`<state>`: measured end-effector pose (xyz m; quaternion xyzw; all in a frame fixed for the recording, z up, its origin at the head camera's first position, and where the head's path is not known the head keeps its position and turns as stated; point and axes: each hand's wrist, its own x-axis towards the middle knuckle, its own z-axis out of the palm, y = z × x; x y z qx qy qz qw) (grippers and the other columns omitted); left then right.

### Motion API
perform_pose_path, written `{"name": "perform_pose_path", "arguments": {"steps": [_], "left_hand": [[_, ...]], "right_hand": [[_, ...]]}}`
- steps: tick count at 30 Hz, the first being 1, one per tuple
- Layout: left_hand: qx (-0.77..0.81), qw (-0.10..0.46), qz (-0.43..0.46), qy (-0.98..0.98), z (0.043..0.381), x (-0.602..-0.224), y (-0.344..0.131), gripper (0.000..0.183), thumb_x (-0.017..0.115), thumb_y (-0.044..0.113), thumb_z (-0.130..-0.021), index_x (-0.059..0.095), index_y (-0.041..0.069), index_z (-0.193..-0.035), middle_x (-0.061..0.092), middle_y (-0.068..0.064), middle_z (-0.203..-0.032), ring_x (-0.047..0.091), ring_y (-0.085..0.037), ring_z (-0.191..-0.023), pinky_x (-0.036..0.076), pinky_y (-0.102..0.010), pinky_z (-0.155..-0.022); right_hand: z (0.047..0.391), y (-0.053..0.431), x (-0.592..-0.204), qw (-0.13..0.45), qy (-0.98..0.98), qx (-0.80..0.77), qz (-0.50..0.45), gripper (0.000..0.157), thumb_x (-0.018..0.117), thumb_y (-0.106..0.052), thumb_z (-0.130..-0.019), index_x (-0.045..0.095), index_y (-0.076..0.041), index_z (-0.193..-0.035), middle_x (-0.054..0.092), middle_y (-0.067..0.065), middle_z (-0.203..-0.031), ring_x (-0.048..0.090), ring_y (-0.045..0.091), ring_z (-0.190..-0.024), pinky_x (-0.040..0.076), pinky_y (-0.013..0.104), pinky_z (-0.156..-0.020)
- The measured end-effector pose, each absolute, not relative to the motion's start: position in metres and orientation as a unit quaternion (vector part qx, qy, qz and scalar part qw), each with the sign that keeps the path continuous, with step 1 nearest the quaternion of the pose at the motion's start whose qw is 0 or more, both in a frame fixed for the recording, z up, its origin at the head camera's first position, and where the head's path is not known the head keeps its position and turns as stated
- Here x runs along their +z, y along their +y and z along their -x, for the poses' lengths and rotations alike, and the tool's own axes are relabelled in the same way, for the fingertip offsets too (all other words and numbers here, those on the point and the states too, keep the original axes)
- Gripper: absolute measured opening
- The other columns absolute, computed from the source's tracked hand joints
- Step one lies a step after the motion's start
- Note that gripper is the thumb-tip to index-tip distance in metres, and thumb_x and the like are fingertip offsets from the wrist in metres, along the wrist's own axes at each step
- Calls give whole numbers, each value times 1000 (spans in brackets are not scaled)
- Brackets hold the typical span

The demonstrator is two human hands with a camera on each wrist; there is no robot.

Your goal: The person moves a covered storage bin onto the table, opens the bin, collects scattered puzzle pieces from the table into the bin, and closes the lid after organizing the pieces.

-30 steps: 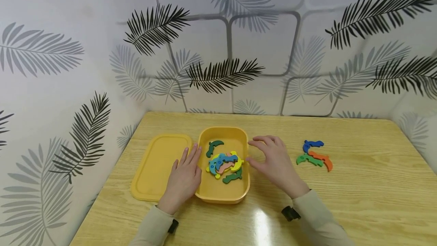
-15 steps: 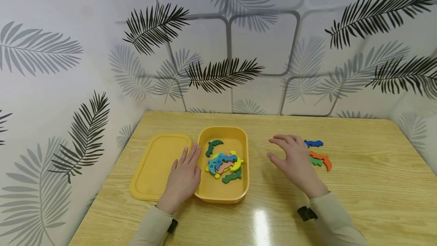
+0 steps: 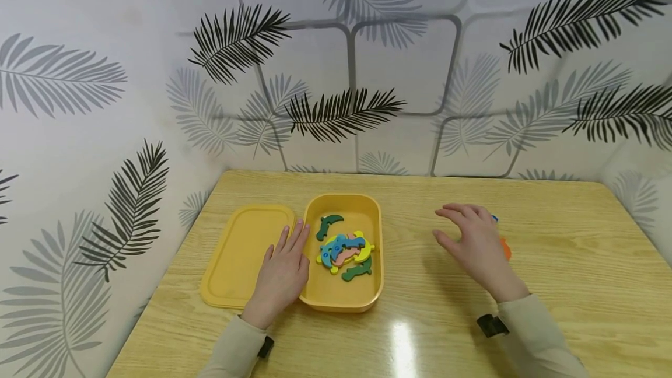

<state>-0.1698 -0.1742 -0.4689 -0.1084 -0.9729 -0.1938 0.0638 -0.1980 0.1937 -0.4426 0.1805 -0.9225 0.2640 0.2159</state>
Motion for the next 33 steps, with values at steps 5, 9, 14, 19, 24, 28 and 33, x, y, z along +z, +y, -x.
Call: {"name": "perform_pose_path", "arguments": {"steps": [5, 9, 14, 19, 24, 28, 33], "left_hand": [[-193, 61, 108, -973, 170, -468, -174, 55, 43, 17, -102, 31, 15, -156, 22, 0, -161, 16, -28, -148, 23, -63, -109], [-195, 59, 107, -973, 170, -468, -175, 55, 43, 17, -103, 30, 16, -156, 21, 1, -162, 16, -27, -148, 23, -63, -109], [-191, 64, 109, -974, 171, -469, -175, 55, 43, 17, -102, 30, 15, -156, 21, 1, -162, 17, -28, -148, 24, -63, -109], [-193, 62, 108, -973, 171, -469, -176, 55, 42, 17, -102, 30, 15, -156, 21, 1, -162, 17, -28, -148, 23, -63, -109], [-192, 60, 108, -974, 171, -469, -176, 55, 42, 17, -103, 30, 15, -156, 21, 0, -162, 17, -28, -148, 23, -63, -109], [-196, 59, 111, -972, 171, -467, -175, 55, 42, 17, -103, 31, 14, -156, 22, -2, -161, 18, -29, -148, 24, -64, -108], [-196, 64, 111, -972, 171, -467, -175, 54, 43, 17, -102, 32, 14, -156, 25, -3, -161, 19, -29, -147, 24, -64, -108]], "right_hand": [[200, 205, -442, 206, -929, 257, -171, 38, 77, -14, -85, 67, -2, -120, 59, 18, -126, 43, 42, -114, 28, 62, -95], [202, 214, -441, 203, -931, 252, -166, 38, 77, -14, -85, 67, -1, -120, 59, 19, -126, 44, 44, -114, 28, 64, -94], [205, 225, -440, 200, -933, 251, -160, 36, 75, -14, -87, 67, -1, -119, 59, 20, -126, 43, 45, -114, 26, 66, -95], [209, 236, -443, 199, -938, 237, -157, 35, 76, -13, -86, 68, -1, -119, 59, 21, -125, 44, 46, -114, 25, 67, -95], [213, 246, -450, 191, -941, 230, -156, 35, 75, -12, -87, 67, -2, -119, 59, 22, -125, 44, 47, -113, 25, 69, -94], [219, 256, -453, 162, -949, 227, -144, 35, 73, -14, -89, 66, -1, -121, 57, 24, -127, 42, 50, -114, 24, 71, -92], [227, 267, -455, 114, -959, 224, -129, 37, 69, -15, -91, 64, -1, -125, 53, 27, -131, 40, 53, -116, 22, 73, -92]]}}
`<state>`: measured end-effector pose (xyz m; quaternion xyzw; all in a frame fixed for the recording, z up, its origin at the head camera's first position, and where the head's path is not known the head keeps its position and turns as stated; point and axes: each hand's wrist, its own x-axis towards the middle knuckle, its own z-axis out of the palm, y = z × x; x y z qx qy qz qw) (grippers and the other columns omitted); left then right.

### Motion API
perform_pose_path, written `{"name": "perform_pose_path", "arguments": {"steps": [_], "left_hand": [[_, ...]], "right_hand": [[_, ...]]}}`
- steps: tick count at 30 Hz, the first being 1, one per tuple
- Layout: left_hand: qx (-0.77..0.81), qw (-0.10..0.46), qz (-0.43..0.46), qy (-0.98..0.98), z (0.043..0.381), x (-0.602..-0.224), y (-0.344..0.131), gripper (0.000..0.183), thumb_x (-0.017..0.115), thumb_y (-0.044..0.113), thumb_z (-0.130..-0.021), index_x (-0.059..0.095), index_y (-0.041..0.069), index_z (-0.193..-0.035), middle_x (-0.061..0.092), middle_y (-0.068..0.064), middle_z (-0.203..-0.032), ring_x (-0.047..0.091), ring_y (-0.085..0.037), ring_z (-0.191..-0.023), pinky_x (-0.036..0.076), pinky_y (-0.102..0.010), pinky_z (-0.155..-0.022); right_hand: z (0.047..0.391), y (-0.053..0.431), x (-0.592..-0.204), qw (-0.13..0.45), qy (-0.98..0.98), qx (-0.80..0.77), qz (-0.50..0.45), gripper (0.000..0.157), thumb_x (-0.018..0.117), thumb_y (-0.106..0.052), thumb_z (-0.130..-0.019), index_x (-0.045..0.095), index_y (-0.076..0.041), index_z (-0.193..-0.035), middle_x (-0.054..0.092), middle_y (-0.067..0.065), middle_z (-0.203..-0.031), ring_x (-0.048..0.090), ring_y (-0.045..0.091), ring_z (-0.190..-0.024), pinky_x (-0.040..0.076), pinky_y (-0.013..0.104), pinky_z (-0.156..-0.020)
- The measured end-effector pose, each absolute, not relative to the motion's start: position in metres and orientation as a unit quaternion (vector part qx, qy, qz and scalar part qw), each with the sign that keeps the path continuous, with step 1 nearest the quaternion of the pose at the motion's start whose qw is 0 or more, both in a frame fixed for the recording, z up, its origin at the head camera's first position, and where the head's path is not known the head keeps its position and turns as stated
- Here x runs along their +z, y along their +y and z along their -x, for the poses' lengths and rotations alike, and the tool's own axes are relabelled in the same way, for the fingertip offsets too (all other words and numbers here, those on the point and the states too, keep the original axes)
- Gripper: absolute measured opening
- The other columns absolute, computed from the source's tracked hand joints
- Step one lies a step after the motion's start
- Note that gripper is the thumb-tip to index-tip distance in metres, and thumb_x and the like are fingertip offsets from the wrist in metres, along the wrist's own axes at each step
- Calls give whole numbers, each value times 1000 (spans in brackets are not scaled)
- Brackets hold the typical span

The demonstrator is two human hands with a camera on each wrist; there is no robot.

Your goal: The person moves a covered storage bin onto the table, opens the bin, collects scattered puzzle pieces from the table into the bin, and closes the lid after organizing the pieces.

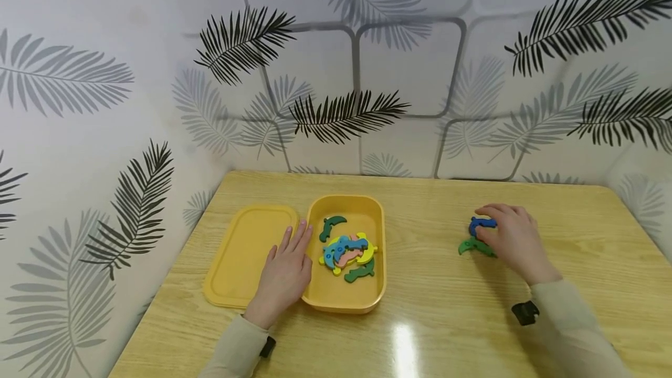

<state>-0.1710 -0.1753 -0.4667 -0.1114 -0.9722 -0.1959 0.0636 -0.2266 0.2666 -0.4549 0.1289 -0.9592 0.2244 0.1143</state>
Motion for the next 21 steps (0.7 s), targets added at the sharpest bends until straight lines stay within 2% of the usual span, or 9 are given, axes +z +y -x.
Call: {"name": "perform_pose_path", "arguments": {"steps": [8, 12, 17, 21], "left_hand": [[-187, 62, 108, -974, 171, -468, -175, 55, 43, 17, -102, 31, 16, -156, 21, 1, -161, 18, -28, -148, 24, -63, -109], [-188, 61, 108, -974, 171, -467, -175, 55, 42, 18, -103, 31, 16, -156, 21, 1, -161, 18, -28, -148, 24, -63, -109], [-192, 59, 107, -974, 170, -467, -175, 54, 42, 17, -103, 31, 14, -156, 24, -2, -161, 18, -30, -148, 24, -63, -109], [-192, 60, 106, -974, 171, -468, -175, 55, 42, 17, -102, 32, 14, -156, 25, -3, -161, 18, -29, -148, 23, -63, -109]], "right_hand": [[242, 277, -456, 54, -970, 201, -129, 35, 65, -18, -93, 67, -4, -125, 54, 28, -132, 42, 54, -114, 26, 74, -89], [254, 280, -456, 35, -971, 185, -147, 32, 66, -12, -92, 69, -5, -123, 59, 26, -128, 47, 54, -111, 34, 71, -84], [263, 281, -458, -4, -969, 186, -164, 34, 63, -2, -89, 71, -8, -122, 62, 24, -125, 50, 54, -110, 37, 68, -80], [266, 281, -459, -14, -970, 182, -162, 35, 61, -1, -87, 73, -9, -119, 63, 25, -122, 58, 41, -94, 42, 55, -71]]}}
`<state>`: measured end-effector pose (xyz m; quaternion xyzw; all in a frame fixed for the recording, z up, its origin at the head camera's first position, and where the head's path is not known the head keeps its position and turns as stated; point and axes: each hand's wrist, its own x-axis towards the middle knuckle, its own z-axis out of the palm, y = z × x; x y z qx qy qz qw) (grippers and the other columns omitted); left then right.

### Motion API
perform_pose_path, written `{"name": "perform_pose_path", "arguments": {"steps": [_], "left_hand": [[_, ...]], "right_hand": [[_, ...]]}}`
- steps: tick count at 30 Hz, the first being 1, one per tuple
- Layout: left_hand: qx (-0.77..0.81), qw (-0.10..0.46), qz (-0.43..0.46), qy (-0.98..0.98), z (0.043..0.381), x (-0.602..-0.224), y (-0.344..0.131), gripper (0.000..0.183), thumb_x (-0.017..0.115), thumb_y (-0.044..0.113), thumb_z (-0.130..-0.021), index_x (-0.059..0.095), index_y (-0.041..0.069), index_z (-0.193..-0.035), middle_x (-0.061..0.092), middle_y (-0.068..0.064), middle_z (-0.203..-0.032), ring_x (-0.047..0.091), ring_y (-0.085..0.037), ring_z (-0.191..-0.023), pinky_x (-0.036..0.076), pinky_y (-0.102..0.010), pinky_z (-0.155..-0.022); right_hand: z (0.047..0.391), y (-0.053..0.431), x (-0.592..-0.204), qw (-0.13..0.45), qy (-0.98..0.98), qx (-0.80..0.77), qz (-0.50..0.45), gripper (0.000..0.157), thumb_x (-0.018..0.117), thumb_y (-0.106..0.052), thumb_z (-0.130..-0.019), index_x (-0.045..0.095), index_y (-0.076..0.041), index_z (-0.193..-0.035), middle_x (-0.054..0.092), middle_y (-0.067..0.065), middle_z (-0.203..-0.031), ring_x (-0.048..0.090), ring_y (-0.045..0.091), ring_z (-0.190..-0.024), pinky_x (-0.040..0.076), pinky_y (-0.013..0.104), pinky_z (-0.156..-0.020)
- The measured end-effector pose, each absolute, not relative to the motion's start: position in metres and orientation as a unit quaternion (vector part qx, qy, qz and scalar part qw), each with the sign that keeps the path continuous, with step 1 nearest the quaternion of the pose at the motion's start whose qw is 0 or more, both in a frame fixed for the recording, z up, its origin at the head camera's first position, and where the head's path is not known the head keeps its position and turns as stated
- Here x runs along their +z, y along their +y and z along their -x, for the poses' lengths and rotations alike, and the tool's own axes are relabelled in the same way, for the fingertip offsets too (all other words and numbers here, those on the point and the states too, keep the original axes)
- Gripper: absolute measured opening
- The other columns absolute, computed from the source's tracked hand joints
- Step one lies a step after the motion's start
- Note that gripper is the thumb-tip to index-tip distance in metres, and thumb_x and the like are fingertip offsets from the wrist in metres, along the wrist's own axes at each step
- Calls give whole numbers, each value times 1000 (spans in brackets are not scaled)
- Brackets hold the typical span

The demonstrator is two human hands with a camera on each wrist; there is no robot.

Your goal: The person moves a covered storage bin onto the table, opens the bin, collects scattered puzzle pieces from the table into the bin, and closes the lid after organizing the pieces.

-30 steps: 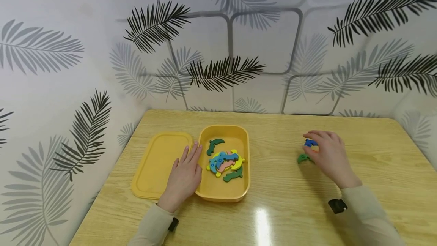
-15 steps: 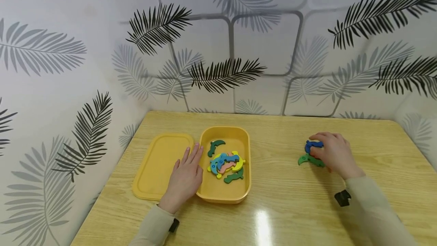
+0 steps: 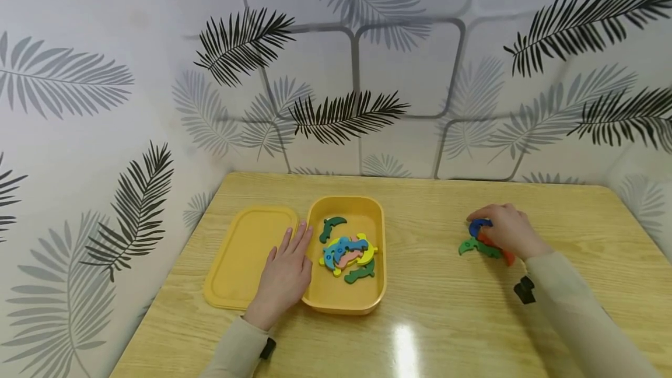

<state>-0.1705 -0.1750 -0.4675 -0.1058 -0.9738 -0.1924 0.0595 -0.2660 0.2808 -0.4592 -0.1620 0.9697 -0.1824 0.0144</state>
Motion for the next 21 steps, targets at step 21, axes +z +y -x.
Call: {"name": "perform_pose_path", "arguments": {"steps": [21], "left_hand": [[-193, 58, 107, -974, 170, -467, -174, 55, 42, 16, -102, 31, 15, -156, 24, -2, -161, 18, -29, -148, 24, -63, -109]], "right_hand": [[266, 288, -466, 18, 976, -170, 131, 30, 70, -15, -90, 72, -8, -119, 65, 26, -117, 52, 58, -101, 36, 72, -79]]}}
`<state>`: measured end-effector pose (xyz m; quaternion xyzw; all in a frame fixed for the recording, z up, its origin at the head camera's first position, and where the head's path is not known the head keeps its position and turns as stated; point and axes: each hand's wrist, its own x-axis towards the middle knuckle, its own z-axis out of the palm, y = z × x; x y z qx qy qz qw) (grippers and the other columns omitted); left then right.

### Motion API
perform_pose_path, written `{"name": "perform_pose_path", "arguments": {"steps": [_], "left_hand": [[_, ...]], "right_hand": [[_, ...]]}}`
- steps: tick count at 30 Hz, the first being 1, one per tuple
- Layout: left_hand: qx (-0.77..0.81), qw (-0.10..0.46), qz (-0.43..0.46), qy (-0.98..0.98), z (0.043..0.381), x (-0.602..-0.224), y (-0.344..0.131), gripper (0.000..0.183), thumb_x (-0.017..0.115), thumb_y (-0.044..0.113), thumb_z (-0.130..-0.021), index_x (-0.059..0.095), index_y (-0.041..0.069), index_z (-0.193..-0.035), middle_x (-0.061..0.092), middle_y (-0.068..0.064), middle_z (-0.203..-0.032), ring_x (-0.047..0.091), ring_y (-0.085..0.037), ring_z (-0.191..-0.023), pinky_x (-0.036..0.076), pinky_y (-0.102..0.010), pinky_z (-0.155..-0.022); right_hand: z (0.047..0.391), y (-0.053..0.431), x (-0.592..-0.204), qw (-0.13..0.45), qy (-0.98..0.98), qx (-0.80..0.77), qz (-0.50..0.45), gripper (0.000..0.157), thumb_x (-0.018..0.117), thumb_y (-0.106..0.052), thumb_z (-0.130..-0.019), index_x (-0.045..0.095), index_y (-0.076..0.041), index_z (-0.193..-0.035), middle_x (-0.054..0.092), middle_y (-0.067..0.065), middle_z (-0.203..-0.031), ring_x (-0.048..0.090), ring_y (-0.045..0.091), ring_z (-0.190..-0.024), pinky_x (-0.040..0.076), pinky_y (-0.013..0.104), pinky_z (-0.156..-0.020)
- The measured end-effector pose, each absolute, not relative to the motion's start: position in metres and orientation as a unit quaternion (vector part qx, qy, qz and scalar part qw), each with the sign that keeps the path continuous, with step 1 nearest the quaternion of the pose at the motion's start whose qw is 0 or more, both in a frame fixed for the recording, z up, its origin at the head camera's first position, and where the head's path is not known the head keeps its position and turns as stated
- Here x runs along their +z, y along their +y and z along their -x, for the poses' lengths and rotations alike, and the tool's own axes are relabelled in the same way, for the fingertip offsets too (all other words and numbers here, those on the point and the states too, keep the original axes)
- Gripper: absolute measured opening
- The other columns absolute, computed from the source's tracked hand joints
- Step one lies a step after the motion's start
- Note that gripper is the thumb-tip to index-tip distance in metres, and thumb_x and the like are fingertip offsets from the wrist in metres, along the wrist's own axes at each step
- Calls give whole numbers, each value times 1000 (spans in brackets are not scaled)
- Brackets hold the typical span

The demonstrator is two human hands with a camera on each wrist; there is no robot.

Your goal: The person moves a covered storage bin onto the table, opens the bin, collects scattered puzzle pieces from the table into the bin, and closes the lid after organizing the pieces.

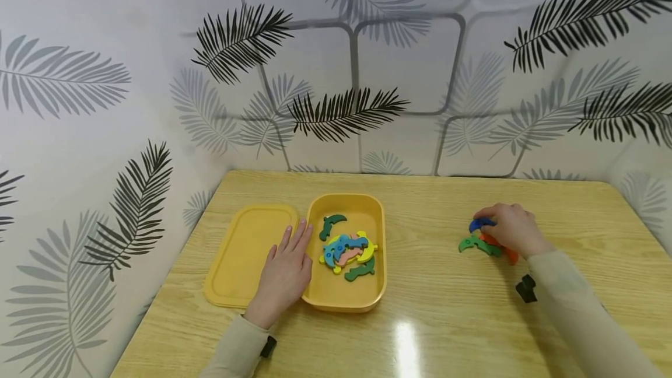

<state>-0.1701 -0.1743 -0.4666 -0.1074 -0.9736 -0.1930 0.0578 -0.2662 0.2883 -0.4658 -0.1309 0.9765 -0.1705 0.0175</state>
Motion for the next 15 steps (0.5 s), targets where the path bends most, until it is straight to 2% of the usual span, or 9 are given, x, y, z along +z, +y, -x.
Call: {"name": "perform_pose_path", "arguments": {"steps": [6, 15], "left_hand": [[-190, 56, 106, -974, 170, -467, -174, 54, 42, 17, -103, 31, 15, -156, 24, -2, -161, 17, -29, -148, 24, -63, -109], [-191, 53, 103, -975, 170, -467, -174, 55, 42, 17, -103, 31, 16, -156, 23, -2, -161, 16, -28, -148, 24, -62, -109]], "right_hand": [[266, 289, -469, 5, 978, -167, 123, 29, 71, -17, -90, 72, -6, -117, 70, 22, -106, 55, 52, -97, 33, 71, -80], [264, 288, -471, 1, 980, -159, 120, 33, 71, -23, -91, 71, -7, -119, 72, 16, -100, 59, 46, -91, 37, 66, -77]]}}
